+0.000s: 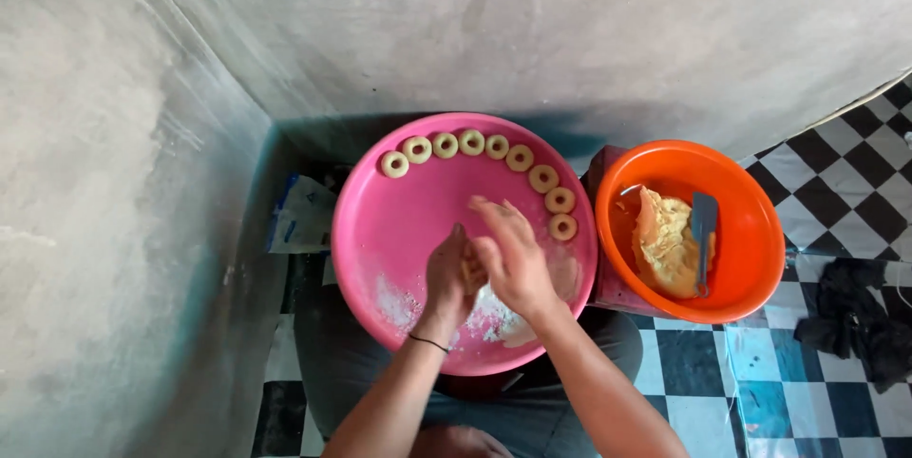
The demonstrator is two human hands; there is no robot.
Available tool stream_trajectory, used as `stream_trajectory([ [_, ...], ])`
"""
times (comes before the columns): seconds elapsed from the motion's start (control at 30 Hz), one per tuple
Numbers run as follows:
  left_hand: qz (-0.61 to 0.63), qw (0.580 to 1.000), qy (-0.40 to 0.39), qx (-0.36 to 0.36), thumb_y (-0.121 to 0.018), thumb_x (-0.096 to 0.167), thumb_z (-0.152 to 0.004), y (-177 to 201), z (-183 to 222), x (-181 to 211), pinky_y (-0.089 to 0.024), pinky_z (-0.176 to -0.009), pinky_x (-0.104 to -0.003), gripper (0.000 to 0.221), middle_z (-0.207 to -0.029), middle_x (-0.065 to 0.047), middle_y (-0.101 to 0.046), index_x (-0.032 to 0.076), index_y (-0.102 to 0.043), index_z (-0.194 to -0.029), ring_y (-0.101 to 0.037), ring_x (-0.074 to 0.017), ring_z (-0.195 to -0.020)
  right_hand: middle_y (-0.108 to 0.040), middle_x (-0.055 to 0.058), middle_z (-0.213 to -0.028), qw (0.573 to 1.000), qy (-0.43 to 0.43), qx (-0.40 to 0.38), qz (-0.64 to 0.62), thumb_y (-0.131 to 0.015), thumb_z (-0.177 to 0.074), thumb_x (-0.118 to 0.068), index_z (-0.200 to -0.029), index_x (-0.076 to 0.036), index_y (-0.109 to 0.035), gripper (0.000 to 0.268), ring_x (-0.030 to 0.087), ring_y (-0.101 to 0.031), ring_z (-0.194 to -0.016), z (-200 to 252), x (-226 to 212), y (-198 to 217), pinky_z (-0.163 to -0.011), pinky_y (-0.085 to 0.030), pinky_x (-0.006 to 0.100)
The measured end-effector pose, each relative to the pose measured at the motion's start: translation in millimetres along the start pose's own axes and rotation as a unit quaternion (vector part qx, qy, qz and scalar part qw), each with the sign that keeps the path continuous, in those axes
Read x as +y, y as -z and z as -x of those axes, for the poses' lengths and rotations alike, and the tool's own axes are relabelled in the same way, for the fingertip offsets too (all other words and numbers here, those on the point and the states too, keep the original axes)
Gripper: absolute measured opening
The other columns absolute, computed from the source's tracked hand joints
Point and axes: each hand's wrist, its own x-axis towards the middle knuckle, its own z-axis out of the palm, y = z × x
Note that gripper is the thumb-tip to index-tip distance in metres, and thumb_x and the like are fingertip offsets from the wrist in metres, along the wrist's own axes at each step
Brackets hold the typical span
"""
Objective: A person is manually forming donuts from dough, rolling them into balls and then shaping them into rings on a tray.
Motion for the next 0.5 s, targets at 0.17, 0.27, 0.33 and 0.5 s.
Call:
stream_trajectory([
  [0.17, 0.084, 0.978, -0.038, -0.186, -0.037, 0.053, -0.095, -10, 11, 17, -0.037, -0.098, -0.044, 0.056, -0.126, -0.014, -0.048, 0.009, -0.047, -0.127, -0.05, -0.0309, -0.113, -0.067, 0.02, -0.135, 0.994, 0.045, -0.083, 0.06, -0.05, -0.106, -0.046, -0.148, -0.009, -0.057, 0.056, 0.042, -0.054, -0.137, -13, -15, -34, -0.118, -0.032, 0.055],
  [0.27, 0.105, 0.921, -0.045, -0.373, -0.001, 0.085, -0.083, -4, 13, 33, -0.009, -0.123, -0.053, 0.107, -0.169, -0.012, -0.005, 0.012, -0.006, -0.162, -0.011, -0.0368, -0.153, -0.065, 0.02, -0.137, 0.995, 0.023, -0.071, 0.067, -0.049, -0.106, -0.046, -0.149, -0.01, -0.055, 0.056, 0.042, -0.052, -0.138, 5, -16, -52, -0.118, -0.03, 0.056],
  [0.33, 0.188, 0.916, -0.035, -0.354, -0.015, 0.073, -0.101, 18, -4, 28, -0.016, -0.121, -0.059, 0.081, -0.17, -0.009, -0.01, 0.023, -0.017, -0.164, -0.016, -0.0407, -0.153, -0.061, 0.02, -0.139, 0.996, -0.006, -0.05, 0.077, -0.046, -0.107, -0.045, -0.152, -0.011, -0.051, 0.057, 0.042, -0.05, -0.139, 20, -20, -66, -0.119, -0.028, 0.057],
  [0.5, 0.205, 0.925, -0.023, -0.319, -0.022, 0.063, -0.105, 11, 1, 47, -0.014, -0.124, -0.052, 0.071, -0.17, -0.004, -0.014, 0.021, -0.022, -0.163, -0.015, -0.0354, -0.155, -0.057, 0.02, -0.143, 0.994, -0.05, -0.024, 0.091, -0.041, -0.109, -0.044, -0.155, -0.012, -0.046, 0.057, 0.042, -0.046, -0.141, 30, -7, -82, -0.12, -0.025, 0.058],
])
